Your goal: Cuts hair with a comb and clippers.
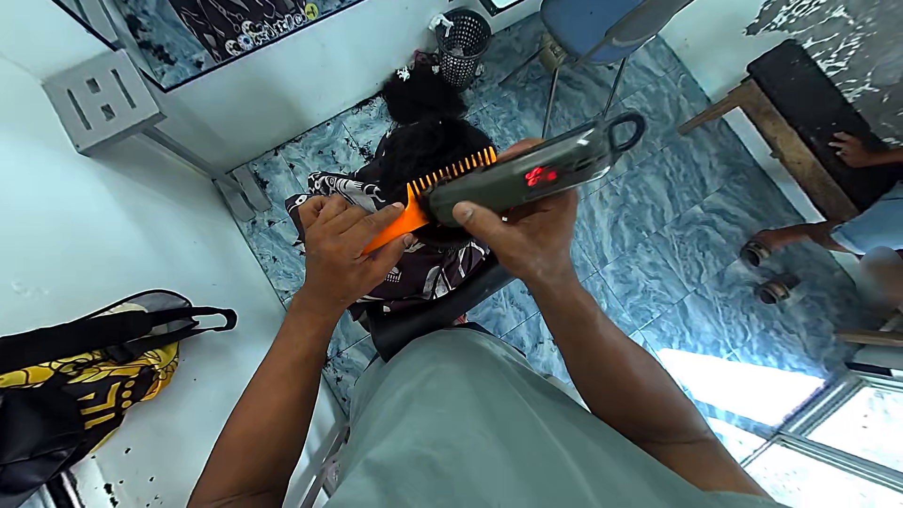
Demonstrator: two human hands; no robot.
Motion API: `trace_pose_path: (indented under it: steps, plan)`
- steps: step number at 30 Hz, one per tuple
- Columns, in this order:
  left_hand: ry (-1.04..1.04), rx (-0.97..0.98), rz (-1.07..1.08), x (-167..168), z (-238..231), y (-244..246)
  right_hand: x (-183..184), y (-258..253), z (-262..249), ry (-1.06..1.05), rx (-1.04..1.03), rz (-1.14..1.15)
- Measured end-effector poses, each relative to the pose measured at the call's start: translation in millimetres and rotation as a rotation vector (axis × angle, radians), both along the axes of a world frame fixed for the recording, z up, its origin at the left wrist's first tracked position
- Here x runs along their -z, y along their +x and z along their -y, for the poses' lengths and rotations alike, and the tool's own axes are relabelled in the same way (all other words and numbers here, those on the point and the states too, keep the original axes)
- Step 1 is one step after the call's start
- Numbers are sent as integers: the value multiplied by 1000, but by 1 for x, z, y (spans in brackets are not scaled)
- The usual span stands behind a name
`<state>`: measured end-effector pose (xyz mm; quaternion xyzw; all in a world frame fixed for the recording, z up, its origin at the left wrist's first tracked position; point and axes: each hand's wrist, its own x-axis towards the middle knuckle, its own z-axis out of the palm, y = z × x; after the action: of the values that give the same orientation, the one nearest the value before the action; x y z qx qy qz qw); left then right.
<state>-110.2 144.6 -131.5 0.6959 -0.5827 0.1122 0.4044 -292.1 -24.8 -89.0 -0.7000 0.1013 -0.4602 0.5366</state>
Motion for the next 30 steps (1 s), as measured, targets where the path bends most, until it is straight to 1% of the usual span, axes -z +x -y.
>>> trace_pose_path:
  steps: [2,3,4,6,8,10,14,17,23,30]
  plan:
    - [7,-110,-145,-4,-11,8,0,-16,-1,40,-33,-6]
    - [-6,-161,-242,-6,-19,9,1,-28,5,79,5,6]
    - [6,-164,-298,-7,-28,3,3,-39,15,130,72,26]
    - [62,8,-292,6,-40,-21,10,-56,38,252,224,54]
    - [104,166,-244,26,-34,-34,10,-55,54,323,315,61]
    - [109,171,-215,33,-22,-28,4,-46,61,346,342,54]
    - [58,45,-194,19,2,2,-6,-21,65,336,300,25]
    - [38,8,-139,10,11,14,-11,-5,67,291,277,-14]
    - [-29,7,-42,6,14,19,-18,9,65,227,274,-79]
    - [-54,24,-43,8,15,18,-24,18,46,144,171,-85]
